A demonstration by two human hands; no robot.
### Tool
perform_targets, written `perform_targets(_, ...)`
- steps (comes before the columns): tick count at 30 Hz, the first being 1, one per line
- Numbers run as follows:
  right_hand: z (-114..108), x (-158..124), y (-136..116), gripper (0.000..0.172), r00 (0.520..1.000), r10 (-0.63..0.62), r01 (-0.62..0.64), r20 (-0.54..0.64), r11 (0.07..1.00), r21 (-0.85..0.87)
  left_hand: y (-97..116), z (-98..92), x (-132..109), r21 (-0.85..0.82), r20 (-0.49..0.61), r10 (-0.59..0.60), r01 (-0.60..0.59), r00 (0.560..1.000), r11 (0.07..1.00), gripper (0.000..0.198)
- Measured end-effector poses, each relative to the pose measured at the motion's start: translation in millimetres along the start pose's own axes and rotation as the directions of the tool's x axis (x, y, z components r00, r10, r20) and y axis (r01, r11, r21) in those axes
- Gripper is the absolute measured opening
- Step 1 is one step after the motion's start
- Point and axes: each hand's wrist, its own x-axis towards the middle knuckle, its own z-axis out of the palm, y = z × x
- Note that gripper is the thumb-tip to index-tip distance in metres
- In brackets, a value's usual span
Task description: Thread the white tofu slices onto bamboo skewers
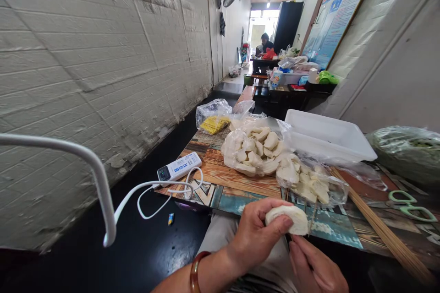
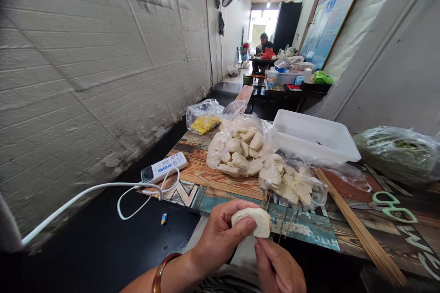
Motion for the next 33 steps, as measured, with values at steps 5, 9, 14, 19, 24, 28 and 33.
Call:
perform_targets(5,4.0,5.2,-7.9,0.037,0.975,0.208,-0.209,0.082,0.978,-0.001,-1.5,-0.7,1.1,-0.150,0.005,-0.099,0.099,0.995,0.984,0.041)
perform_targets(9,9.1,2.7,-7.1,0.035,0.903,0.345,-0.392,0.256,0.906,0.162,-1.1,-4.9,5.1,-0.293,0.025,-0.173,0.172,0.985,0.941,0.058)
perform_targets(14,11.4,-0.9,-4.5,0.032,0.858,0.416,-0.487,0.302,0.847,0.216,-5.6,-6.7,11.1,-0.273,-0.009,-0.174,0.166,0.985,0.948,0.050)
perform_targets(19,9.3,3.2,-2.4,0.040,0.834,0.468,-0.537,0.293,0.810,0.235,-7.1,-16.9,27.4,-0.228,0.030,-0.118,0.121,0.993,0.966,0.054)
perform_targets(24,7.7,8.7,-2.6,0.049,0.834,0.490,-0.548,0.254,0.787,0.283,-5.8,-52.5,70.2,0.290,-0.134,0.171,-0.126,0.976,0.949,0.031)
perform_targets(28,9.2,7.7,-0.9,0.049,0.822,0.512,-0.569,0.250,0.761,0.311,-1.0,-74.4,109.1,0.811,0.000,0.370,-0.216,0.929,0.543,0.023)
perform_targets(33,10.5,2.9,6.0,0.042,0.791,0.548,-0.612,0.273,0.696,0.375,3.5,-79.8,134.9,0.952,0.171,0.329,-0.242,0.929,0.189,0.025)
